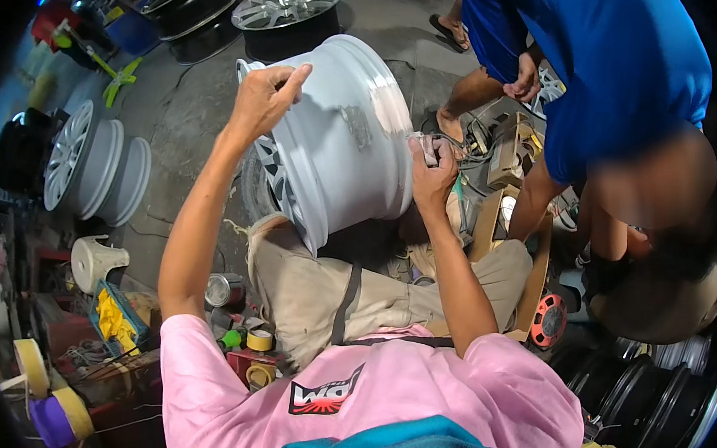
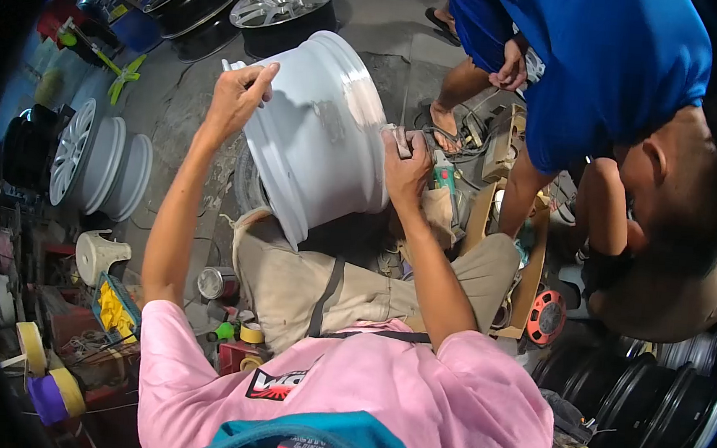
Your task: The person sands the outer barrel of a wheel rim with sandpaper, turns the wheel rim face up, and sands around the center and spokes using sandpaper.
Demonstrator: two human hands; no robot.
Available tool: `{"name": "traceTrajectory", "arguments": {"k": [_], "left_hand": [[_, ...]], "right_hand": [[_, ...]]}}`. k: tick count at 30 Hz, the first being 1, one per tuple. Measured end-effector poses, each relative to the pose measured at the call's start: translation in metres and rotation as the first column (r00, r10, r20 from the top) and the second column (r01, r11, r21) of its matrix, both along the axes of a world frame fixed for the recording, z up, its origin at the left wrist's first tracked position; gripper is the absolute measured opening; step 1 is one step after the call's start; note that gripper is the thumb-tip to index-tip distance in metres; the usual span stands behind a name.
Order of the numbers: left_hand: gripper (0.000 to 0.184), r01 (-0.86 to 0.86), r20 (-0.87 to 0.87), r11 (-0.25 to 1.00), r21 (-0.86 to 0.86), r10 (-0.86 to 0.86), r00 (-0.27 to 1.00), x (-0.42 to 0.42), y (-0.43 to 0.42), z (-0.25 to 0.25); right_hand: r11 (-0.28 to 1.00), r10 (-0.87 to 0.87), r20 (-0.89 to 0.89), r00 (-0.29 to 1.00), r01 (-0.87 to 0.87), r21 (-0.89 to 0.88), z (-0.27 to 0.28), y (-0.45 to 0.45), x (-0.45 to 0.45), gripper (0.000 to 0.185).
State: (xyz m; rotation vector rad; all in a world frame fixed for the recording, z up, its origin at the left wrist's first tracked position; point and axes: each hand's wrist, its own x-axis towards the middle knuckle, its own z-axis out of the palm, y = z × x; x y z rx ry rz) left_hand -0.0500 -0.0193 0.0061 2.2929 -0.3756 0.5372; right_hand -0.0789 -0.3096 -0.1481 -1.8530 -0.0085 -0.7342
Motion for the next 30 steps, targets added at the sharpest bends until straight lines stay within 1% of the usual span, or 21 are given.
{"name": "traceTrajectory", "arguments": {"k": [1, 2, 3, 4, 5, 6, 7, 9, 11, 12, 13, 15, 16, 19, 20, 22, 23, 25, 27, 28, 30], "left_hand": [[0.059, -0.088, -0.035, 0.995, 0.044, 0.090, 0.995, 0.001, -0.002, -0.007], [0.066, -0.171, -0.068, 0.981, 0.092, 0.178, 0.982, 0.002, -0.003, -0.012], [0.066, -0.172, -0.075, 0.981, 0.091, 0.179, 0.981, 0.002, -0.004, -0.014], [0.071, -0.169, -0.050, 0.982, 0.079, 0.173, 0.984, 0.001, -0.004, -0.014], [0.075, -0.167, -0.023, 0.984, 0.068, 0.169, 0.985, 0.001, -0.005, -0.012], [0.076, -0.174, -0.010, 0.984, 0.043, 0.175, 0.985, 0.000, -0.005, -0.012], [0.076, -0.181, -0.004, 0.983, 0.041, 0.181, 0.983, 0.000, -0.006, -0.011], [0.075, -0.197, -0.007, 0.979, -0.041, 0.197, 0.980, -0.002, -0.006, -0.011], [0.075, -0.192, 0.017, 0.980, -0.044, 0.193, 0.981, -0.002, -0.009, -0.014], [0.074, -0.169, 0.039, 0.985, -0.034, 0.170, 0.985, -0.003, -0.010, -0.016], [0.074, -0.161, 0.032, 0.987, -0.025, 0.162, 0.986, -0.004, -0.010, -0.018], [0.073, -0.181, 0.017, 0.983, -0.033, 0.182, 0.983, -0.001, -0.011, -0.014], [0.073, -0.181, 0.021, 0.983, -0.034, 0.182, 0.983, -0.001, -0.012, -0.014], [0.072, -0.198, 0.010, 0.978, -0.071, 0.199, 0.980, -0.007, -0.010, -0.014], [0.072, -0.195, 0.007, 0.976, -0.096, 0.196, 0.981, -0.008, -0.011, -0.016], [0.071, -0.198, 0.008, 0.972, -0.129, 0.200, 0.980, -0.005, -0.010, -0.016], [0.071, -0.191, 0.038, 0.974, -0.125, 0.197, 0.980, -0.003, -0.010, -0.017], [0.070, -0.156, 0.057, 0.983, -0.100, 0.162, 0.985, -0.004, -0.014, -0.021], [0.070, -0.193, 0.041, 0.977, -0.088, 0.197, 0.980, -0.002, -0.013, -0.017], [0.069, -0.198, 0.041, 0.977, -0.083, 0.202, 0.978, -0.002, -0.012, -0.017], [0.070, -0.183, 0.052, 0.978, -0.097, 0.189, 0.981, -0.005, -0.011, -0.019]], "right_hand": [[1.000, 0.005, 0.001, 1.000, -0.005, -0.002, 0.003, 0.006, 0.005, 0.035], [1.000, -0.028, 0.050, 0.998, 0.028, 0.001, 0.006, 0.012, 0.013, 0.036], [0.998, -0.062, 0.094, 0.994, 0.062, 0.006, 0.010, 0.017, 0.022, 0.037], [0.997, -0.062, 0.153, 0.986, 0.069, -0.039, 0.017, 0.020, 0.037, 0.038], [0.997, -0.057, 0.152, 0.987, 0.064, -0.041, 0.023, 0.022, 0.042, 0.038], [0.995, -0.050, 0.162, 0.985, 0.064, -0.081, 0.026, 0.023, 0.047, 0.039], [0.991, -0.041, 0.177, 0.983, 0.063, -0.121, 0.029, 0.024, 0.052, 0.040], [0.985, -0.051, 0.198, 0.979, 0.082, -0.153, 0.025, 0.019, 0.038, 0.040], [0.998, -0.004, 0.173, 0.985, -0.006, 0.059, 0.020, 0.016, 0.027, 0.041], [1.000, -0.018, 0.196, 0.980, 0.014, 0.022, 0.021, 0.016, 0.033, 0.041], [0.999, -0.028, 0.188, 0.982, 0.022, 0.030, 0.019, 0.019, 0.044, 0.041], [0.999, 0.023, 0.149, 0.989, -0.027, 0.022, 0.025, 0.027, 0.080, 0.041], [0.995, 0.050, 0.133, 0.990, -0.038, -0.087, 0.037, 0.029, 0.090, 0.041], [0.995, 0.032, 0.102, 0.994, -0.022, -0.102, 0.045, 0.032, 0.086, 0.043], [0.998, 0.054, 0.118, 0.991, -0.050, -0.038, 0.032, 0.026, 0.079, 0.044], [0.996, 0.052, 0.128, 0.990, -0.043, -0.076, 0.028, 0.013, 0.056, 0.043], [0.994, 0.043, 0.128, 0.991, -0.029, -0.106, 0.025, 0.009, 0.048, 0.043], [0.994, 0.046, 0.100, 0.994, -0.035, -0.103, 0.033, 0.014, 0.063, 0.043], [0.984, 0.133, 0.119, 0.984, -0.116, -0.138, 0.046, 0.024, 0.095, 0.040], [0.984, 0.131, 0.122, 0.984, -0.114, -0.136, 0.056, 0.023, 0.102, 0.040], [0.952, 0.293, -0.163, 0.942, -0.304, -0.045, 0.070, 0.021, 0.106, 0.039]]}}
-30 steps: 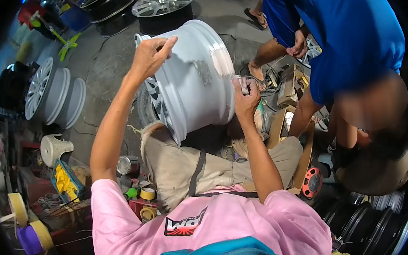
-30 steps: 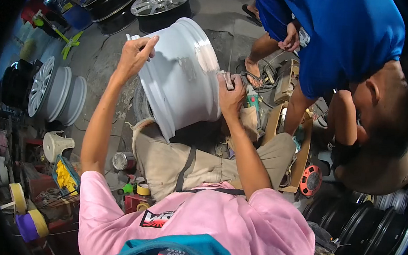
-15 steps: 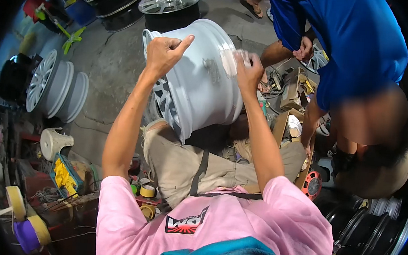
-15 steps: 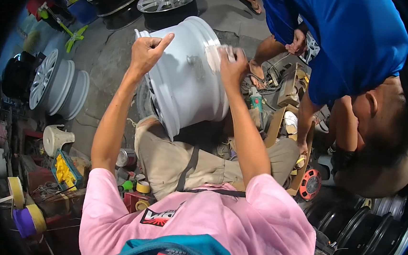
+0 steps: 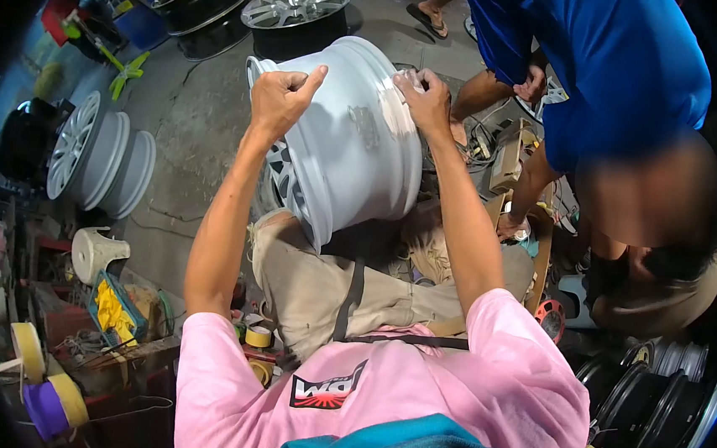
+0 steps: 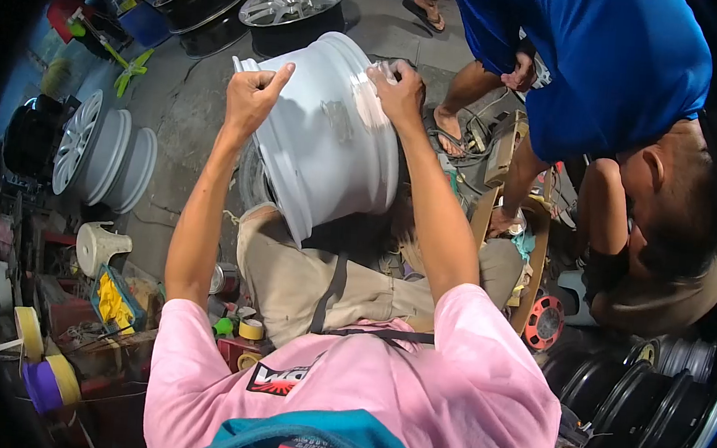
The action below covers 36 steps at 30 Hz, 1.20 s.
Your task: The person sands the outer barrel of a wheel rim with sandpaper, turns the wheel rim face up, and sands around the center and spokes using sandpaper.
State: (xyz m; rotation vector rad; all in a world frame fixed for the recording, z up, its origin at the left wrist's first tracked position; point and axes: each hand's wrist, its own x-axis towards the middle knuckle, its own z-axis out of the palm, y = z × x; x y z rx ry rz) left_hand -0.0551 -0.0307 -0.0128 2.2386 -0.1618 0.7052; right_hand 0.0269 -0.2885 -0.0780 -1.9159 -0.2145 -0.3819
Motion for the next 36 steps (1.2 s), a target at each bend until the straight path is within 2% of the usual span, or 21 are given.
{"name": "traceTrajectory", "arguments": {"k": [1, 5, 7, 9, 11, 12, 13, 15, 16, 17, 19, 21, 23, 25, 26, 27, 29, 31, 33, 34, 36], "left_hand": [[0.070, 0.015, 0.016, 1.000, -0.013, -0.015, 1.000, -0.001, 0.000, 0.000], [0.068, -0.016, -0.028, 1.000, 0.014, 0.016, 0.999, 0.000, 0.001, 0.001], [0.067, -0.023, -0.022, 1.000, 0.019, 0.024, 0.999, 0.002, 0.000, -0.001], [0.066, -0.019, -0.033, 0.999, 0.035, 0.020, 0.999, 0.006, 0.003, -0.005], [0.069, -0.031, -0.003, 0.997, 0.070, 0.031, 0.999, 0.003, 0.004, -0.004], [0.068, -0.025, -0.003, 0.998, 0.061, 0.026, 1.000, -0.001, 0.000, 0.000], [0.068, -0.018, -0.002, 0.998, 0.065, 0.018, 1.000, -0.001, 0.000, -0.001], [0.065, -0.035, 0.006, 0.987, 0.158, 0.035, 0.999, 0.002, 0.002, -0.002], [0.058, -0.016, 0.042, 0.969, 0.246, 0.006, 0.999, -0.008, -0.005, 0.005], [0.058, -0.008, 0.046, 0.967, 0.255, -0.003, 0.999, -0.018, -0.016, 0.010], [0.045, 0.164, 0.102, 0.962, 0.218, -0.189, 0.977, -0.047, -0.046, 0.017], [0.029, 0.360, -0.110, 0.932, -0.028, -0.361, 0.926, -0.071, -0.073, 0.012], [0.019, 0.475, -0.213, 0.876, -0.088, -0.482, 0.850, -0.087, -0.097, 0.004], [0.018, 0.523, -0.230, 0.844, -0.115, -0.535, 0.813, -0.096, -0.116, -0.008], [0.021, 0.575, -0.247, 0.806, -0.142, -0.592, 0.767, -0.098, -0.122, -0.015], [0.021, 0.582, -0.249, 0.800, -0.144, -0.598, 0.761, -0.100, -0.127, -0.022], [0.025, 0.617, -0.326, 0.778, -0.116, -0.617, 0.716, -0.103, -0.133, -0.035], [0.024, 0.628, -0.333, 0.775, -0.070, -0.611, 0.718, -0.104, -0.135, -0.043], [0.023, 0.508, -0.519, 0.803, -0.311, -0.592, 0.617, -0.107, -0.134, -0.046], [0.023, 0.505, -0.517, 0.807, -0.307, -0.587, 0.623, -0.109, -0.132, -0.052], [0.024, 0.337, -0.445, 0.633, -0.697, -0.750, 0.489, -0.113, -0.128, -0.074]], "right_hand": [[1.000, 0.001, 0.002, 1.000, -0.001, -0.001, -0.006, -0.006, -0.006, 0.039], [0.955, 0.065, -0.110, 0.992, -0.029, 0.296, -0.076, -0.050, -0.072, 0.031], [0.959, 0.080, -0.267, 0.960, -0.001, 0.284, -0.127, -0.082, -0.109, 0.028], [0.935, 0.060, -0.296, 0.953, 0.050, 0.352, -0.157, -0.104, -0.141, 0.029], [0.908, 0.064, -0.312, 0.948, 0.075, 0.413, -0.160, -0.119, -0.152, 0.030], [0.902, 0.066, -0.390, 0.919, 0.112, 0.416, -0.155, -0.127, -0.157, 0.030], [0.895, 0.065, -0.464, 0.883, 0.154, 0.419, -0.141, -0.130, -0.163, 0.030], [0.878, 0.050, -0.482, 0.875, 0.192, 0.440, -0.118, -0.127, -0.169, 0.031], [0.881, 0.124, -0.436, 0.891, 0.104, 0.462, -0.108, -0.125, -0.169, 0.032], [0.877, 0.199, -0.387, 0.901, 0.013, 0.480, -0.099, -0.124, -0.169, 0.033], [0.884, 0.223, -0.381, 0.897, -0.021, 0.467, -0.065, -0.116, -0.176, 0.032], [0.886, 0.317, -0.370, 0.873, -0.133, 0.445, -0.046, -0.110, -0.180, 0.030], [0.872, 0.355, -0.371, 0.858, -0.161, 0.462, -0.037, -0.102, -0.184, 0.037], [0.823, 0.439, -0.315, 0.841, -0.236, 0.516, -0.033, -0.098, -0.190, 0.047], [0.822, 0.480, -0.381, 0.790, -0.254, 0.510, -0.025, -0.101, -0.193, 0.056], [0.824, 0.473, -0.384, 0.793, -0.245, 0.510, -0.023, -0.103, -0.196, 0.056], [0.791, 0.544, -0.330, 0.771, -0.341, 0.508, -0.022, -0.105, -0.200, 0.050], [0.801, 0.543, -0.370, 0.754, -0.333, 0.498, -0.019, -0.109, -0.205, 0.047], [0.783, 0.554, -0.402, 0.730, -0.292, 0.549, -0.020, -0.111, -0.206, 0.048], [0.780, 0.559, -0.396, 0.729, -0.299, 0.550, -0.019, -0.112, -0.207, 0.048], [0.745, 0.619, -0.409, 0.670, -0.337, 0.576, -0.014, -0.113, -0.213, 0.060]]}}
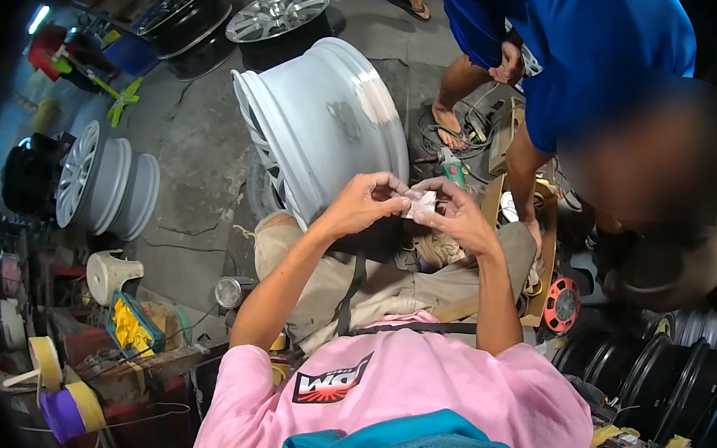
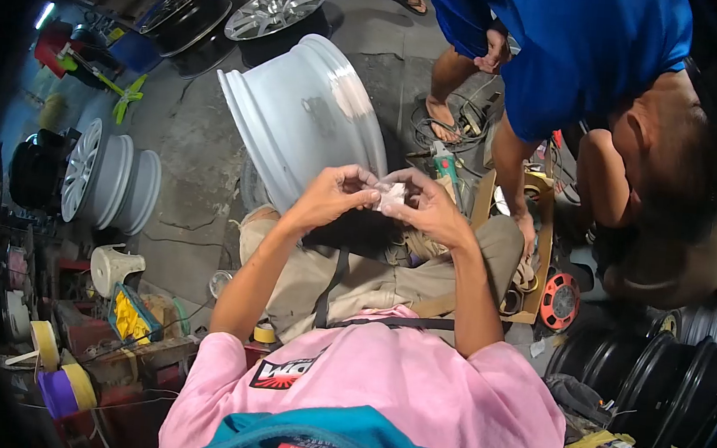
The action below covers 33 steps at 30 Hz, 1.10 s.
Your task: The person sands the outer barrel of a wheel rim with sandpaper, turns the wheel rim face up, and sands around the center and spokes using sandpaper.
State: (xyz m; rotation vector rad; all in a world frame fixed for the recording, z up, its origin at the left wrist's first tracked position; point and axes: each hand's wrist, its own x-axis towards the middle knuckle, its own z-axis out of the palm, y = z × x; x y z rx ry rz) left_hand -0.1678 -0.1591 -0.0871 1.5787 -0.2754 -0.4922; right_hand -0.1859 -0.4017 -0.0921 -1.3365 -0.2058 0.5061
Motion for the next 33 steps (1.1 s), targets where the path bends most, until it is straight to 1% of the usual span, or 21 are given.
{"name": "traceTrajectory", "arguments": {"k": [1, 3, 4, 5, 6, 9, 10, 11, 12, 14, 15, 16, 17, 19, 20, 22, 26, 28, 29, 31, 33], "left_hand": [[0.024, -0.004, 0.003, 1.000, 0.002, 0.004, 1.000, -0.001, 0.003, -0.006], [0.026, -0.015, -0.170, 0.985, -0.174, -0.015, 0.985, -0.004, 0.009, -0.012], [0.026, -0.017, -0.167, 0.985, -0.172, -0.013, 0.986, -0.007, 0.009, -0.012], [0.027, -0.037, -0.218, 0.979, -0.199, -0.008, 0.976, -0.011, 0.010, -0.011], [0.028, -0.057, -0.266, 0.973, -0.224, -0.005, 0.964, -0.014, 0.009, -0.007], [0.030, -0.090, -0.254, 0.966, -0.241, 0.026, 0.967, -0.023, 0.003, 0.004], [0.034, -0.089, -0.197, 0.963, -0.254, 0.039, 0.980, -0.023, 0.002, 0.001], [0.034, -0.089, -0.196, 0.963, -0.253, 0.039, 0.980, -0.022, 0.002, 0.002], [0.034, -0.102, -0.146, 0.967, -0.232, 0.070, 0.987, -0.021, 0.001, 0.002], [0.034, -0.122, -0.098, 0.969, -0.214, 0.103, 0.990, -0.020, 0.001, 0.000], [0.032, -0.139, 0.011, 0.980, -0.141, 0.142, 0.990, -0.020, 0.002, -0.002], [0.030, -0.163, 0.123, 0.984, -0.068, 0.171, 0.978, -0.019, 0.002, -0.005], [0.030, -0.165, 0.121, 0.984, -0.068, 0.172, 0.978, -0.018, 0.002, -0.006], [0.020, -0.226, 0.245, 0.974, 0.035, 0.211, 0.946, -0.019, -0.002, -0.009], [0.020, -0.224, 0.240, 0.974, 0.035, 0.209, 0.948, -0.020, -0.003, -0.010], [0.018, -0.230, 0.149, 0.973, -0.028, 0.231, 0.961, -0.019, -0.005, -0.010], [0.021, -0.185, 0.080, 0.983, 0.007, 0.184, 0.980, -0.017, 0.001, -0.005], [0.021, -0.282, 0.183, 0.945, 0.166, 0.251, 0.950, -0.021, -0.001, 0.003], [0.021, -0.284, 0.183, 0.944, 0.167, 0.253, 0.950, -0.023, -0.005, 0.008], [0.021, -0.454, 0.500, 0.880, 0.135, 0.335, 0.798, -0.027, -0.012, 0.015], [0.021, -0.437, 0.542, 0.887, 0.150, 0.296, 0.786, -0.027, -0.011, 0.011]], "right_hand": [[1.000, 0.004, 0.003, 1.000, -0.004, 0.002, 0.004, 0.002, -0.002, 0.060], [0.991, 0.111, 0.094, 0.989, -0.117, 0.070, 0.015, 0.007, -0.008, 0.054], [0.989, 0.095, 0.112, 0.989, -0.106, 0.099, 0.018, 0.010, -0.010, 0.050], [0.989, 0.097, 0.117, 0.988, -0.109, 0.101, 0.017, 0.010, -0.009, 0.050], [0.988, 0.118, 0.085, 0.989, -0.126, 0.088, 0.012, 0.007, -0.007, 0.053], [0.988, 0.129, 0.030, 0.991, -0.131, 0.078, 0.001, 0.005, -0.002, 0.056], [0.992, 0.102, -0.011, 0.995, -0.101, 0.069, 0.000, 0.005, -0.003, 0.050], [0.996, 0.075, -0.053, 0.996, -0.072, 0.059, -0.001, 0.006, -0.004, 0.045], [0.996, 0.076, -0.054, 0.996, -0.072, 0.059, -0.009, 0.006, -0.002, 0.045], [0.993, -0.025, 0.075, 0.997, 0.016, 0.121, -0.028, 0.008, 0.004, 0.022], [0.993, -0.022, 0.073, 0.997, 0.013, 0.119, -0.028, 0.010, 0.004, 0.022], [0.987, -0.087, 0.121, 0.989, 0.068, 0.148, -0.026, 0.014, 0.004, 0.018], [0.976, -0.153, 0.165, 0.974, 0.123, 0.180, -0.025, 0.017, 0.005, 0.015], [0.966, -0.172, 0.137, 0.976, 0.139, 0.217, -0.026, 0.019, 0.006, 0.015], [0.958, -0.202, 0.134, 0.970, 0.167, 0.234, -0.030, 0.019, 0.008, 0.015], [0.943, -0.243, 0.110, 0.964, 0.208, 0.261, -0.032, 0.018, 0.011, 0.019], [0.923, -0.274, 0.040, 0.961, 0.252, 0.290, -0.032, 0.023, 0.011, 0.020], [0.927, -0.278, 0.053, 0.959, 0.253, 0.276, -0.032, 0.025, 0.011, 0.020], [0.928, -0.276, 0.053, 0.960, 0.252, 0.276, -0.032, 0.027, 0.011, 0.020], [0.940, -0.302, 0.134, 0.944, 0.271, 0.207, -0.032, 0.029, 0.012, 0.020], [0.941, -0.317, 0.180, 0.931, 0.286, 0.181, -0.034, 0.033, 0.012, 0.021]]}}
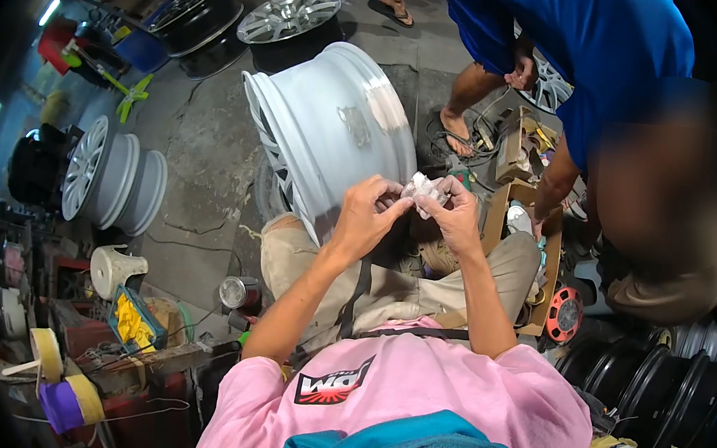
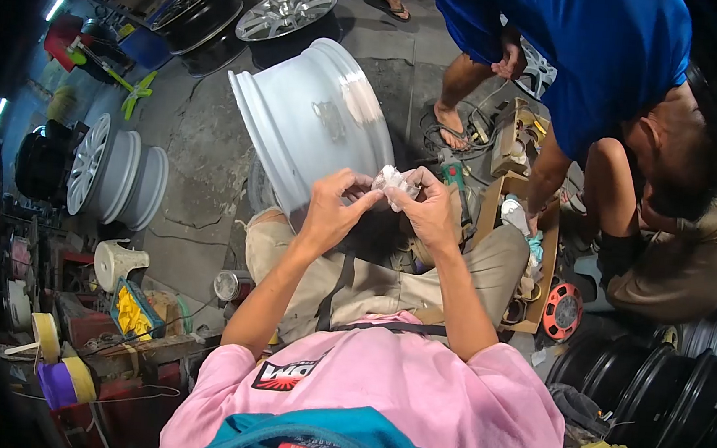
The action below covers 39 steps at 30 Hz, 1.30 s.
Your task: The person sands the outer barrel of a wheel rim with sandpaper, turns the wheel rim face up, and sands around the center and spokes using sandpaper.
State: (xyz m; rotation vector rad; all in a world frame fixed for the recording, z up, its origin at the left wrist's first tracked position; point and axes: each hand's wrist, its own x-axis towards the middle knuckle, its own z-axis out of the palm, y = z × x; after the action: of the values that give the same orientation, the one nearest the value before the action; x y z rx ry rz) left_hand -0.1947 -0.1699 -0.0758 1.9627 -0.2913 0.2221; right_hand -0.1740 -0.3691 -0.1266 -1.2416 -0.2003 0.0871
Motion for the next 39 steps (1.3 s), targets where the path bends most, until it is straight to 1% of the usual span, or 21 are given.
{"name": "traceTrajectory", "arguments": {"k": [2, 8, 10, 11, 13, 14, 15, 16, 20, 21, 22, 25, 27, 29, 30, 31, 32, 33, 34, 35, 39], "left_hand": [[0.021, 0.028, 0.040, 0.999, 0.036, -0.029, 0.999, 0.001, 0.001, -0.003], [0.020, 0.114, -0.081, 0.990, 0.084, -0.108, 0.991, 0.004, 0.009, -0.008], [0.020, 0.151, -0.266, 0.983, -0.107, -0.175, 0.948, 0.007, 0.013, -0.011], [0.020, 0.147, -0.261, 0.983, -0.112, -0.172, 0.950, 0.009, 0.015, -0.012], [0.021, 0.126, -0.393, 0.944, -0.306, -0.245, 0.886, 0.011, 0.022, -0.013], [0.021, 0.120, -0.390, 0.944, -0.308, -0.240, 0.889, 0.013, 0.028, -0.012], [0.022, 0.124, -0.445, 0.925, -0.358, -0.286, 0.849, 0.016, 0.035, -0.009], [0.023, 0.126, -0.497, 0.904, -0.408, -0.336, 0.801, 0.017, 0.039, -0.005], [0.028, 0.102, -0.587, 0.836, -0.540, -0.460, 0.666, 0.018, 0.044, 0.006], [0.028, 0.099, -0.583, 0.834, -0.543, -0.459, 0.670, 0.018, 0.043, 0.007], [0.029, 0.156, -0.582, 0.851, -0.501, -0.465, 0.667, 0.018, 0.043, 0.008], [0.028, 0.197, -0.573, 0.907, -0.372, -0.391, 0.720, 0.015, 0.047, 0.017], [0.026, 0.179, -0.553, 0.942, -0.286, -0.314, 0.771, 0.013, 0.047, 0.022], [0.020, 0.196, -0.259, 0.892, -0.408, -0.318, 0.912, 0.011, 0.045, 0.022], [0.020, 0.192, -0.260, 0.891, -0.411, -0.317, 0.912, 0.011, 0.048, 0.023], [0.020, 0.269, -0.216, 0.906, -0.327, -0.349, 0.912, 0.013, 0.051, 0.024], [0.020, 0.340, -0.174, 0.910, -0.236, -0.384, 0.907, 0.014, 0.054, 0.024], [0.020, 0.338, -0.175, 0.911, -0.237, -0.382, 0.907, 0.015, 0.053, 0.021], [0.021, 0.279, -0.234, 0.892, -0.356, -0.374, 0.897, 0.016, 0.051, 0.015], [0.021, 0.208, -0.293, 0.860, -0.467, -0.373, 0.881, 0.017, 0.048, 0.011], [0.020, 0.111, -0.297, 0.859, -0.501, -0.291, 0.909, 0.019, 0.042, 0.008]], "right_hand": [[0.999, -0.026, 0.038, 0.999, 0.027, -0.039, 0.000, 0.001, -0.001, 0.021], [0.999, 0.043, 0.010, 0.999, -0.043, 0.007, -0.002, 0.001, -0.001, 0.019], [0.996, 0.080, -0.094, 0.992, -0.076, 0.050, 0.001, 0.002, 0.000, 0.029], [0.996, 0.084, -0.089, 0.992, -0.081, 0.044, 0.004, 0.006, -0.001, 0.029], [0.986, -0.083, 0.114, 0.990, 0.098, -0.134, 0.021, 0.014, -0.005, 0.050], [0.986, -0.075, 0.117, 0.990, 0.091, -0.137, 0.036, 0.013, -0.009, 0.050], [0.861, -0.025, 0.405, 0.914, 0.226, -0.457, 0.055, 0.009, -0.014, 0.059], [0.623, 0.129, 0.622, 0.773, 0.424, -0.657, 0.070, 0.007, -0.018, 0.068], [0.549, 0.307, 0.694, 0.651, 0.475, -0.688, 0.066, 0.006, -0.016, 0.054], [0.599, 0.252, 0.729, 0.636, 0.489, -0.634, 0.067, 0.011, -0.015, 0.040], [0.601, 0.261, 0.731, 0.631, 0.486, -0.634, 0.066, 0.013, -0.012, 0.040], [0.744, 0.099, 0.605, 0.790, 0.345, -0.572, 0.063, 0.020, -0.013, 0.022], [0.740, 0.103, 0.522, 0.847, 0.286, -0.609, 0.064, 0.019, -0.014, 0.020], [0.738, 0.112, 0.433, 0.894, 0.217, -0.639, 0.061, 0.020, -0.013, 0.018], [0.800, 0.129, 0.309, 0.942, 0.085, -0.594, 0.055, 0.020, -0.011, 0.016], [0.850, 0.157, 0.183, 0.971, -0.039, -0.526, 0.050, 0.020, -0.009, 0.015], [0.849, 0.160, 0.182, 0.970, -0.041, -0.527, 0.048, 0.023, -0.008, 0.015], [0.933, 0.105, 0.078, 0.991, -0.071, -0.353, 0.045, 0.027, -0.009, 0.016], [0.984, 0.070, -0.035, 0.997, -0.074, -0.164, 0.042, 0.030, -0.009, 0.016], [0.984, 0.070, -0.035, 0.997, -0.075, -0.164, 0.038, 0.030, -0.008, 0.016], [0.994, 0.093, -0.072, 0.993, -0.097, -0.059, 0.035, 0.036, -0.007, 0.020]]}}
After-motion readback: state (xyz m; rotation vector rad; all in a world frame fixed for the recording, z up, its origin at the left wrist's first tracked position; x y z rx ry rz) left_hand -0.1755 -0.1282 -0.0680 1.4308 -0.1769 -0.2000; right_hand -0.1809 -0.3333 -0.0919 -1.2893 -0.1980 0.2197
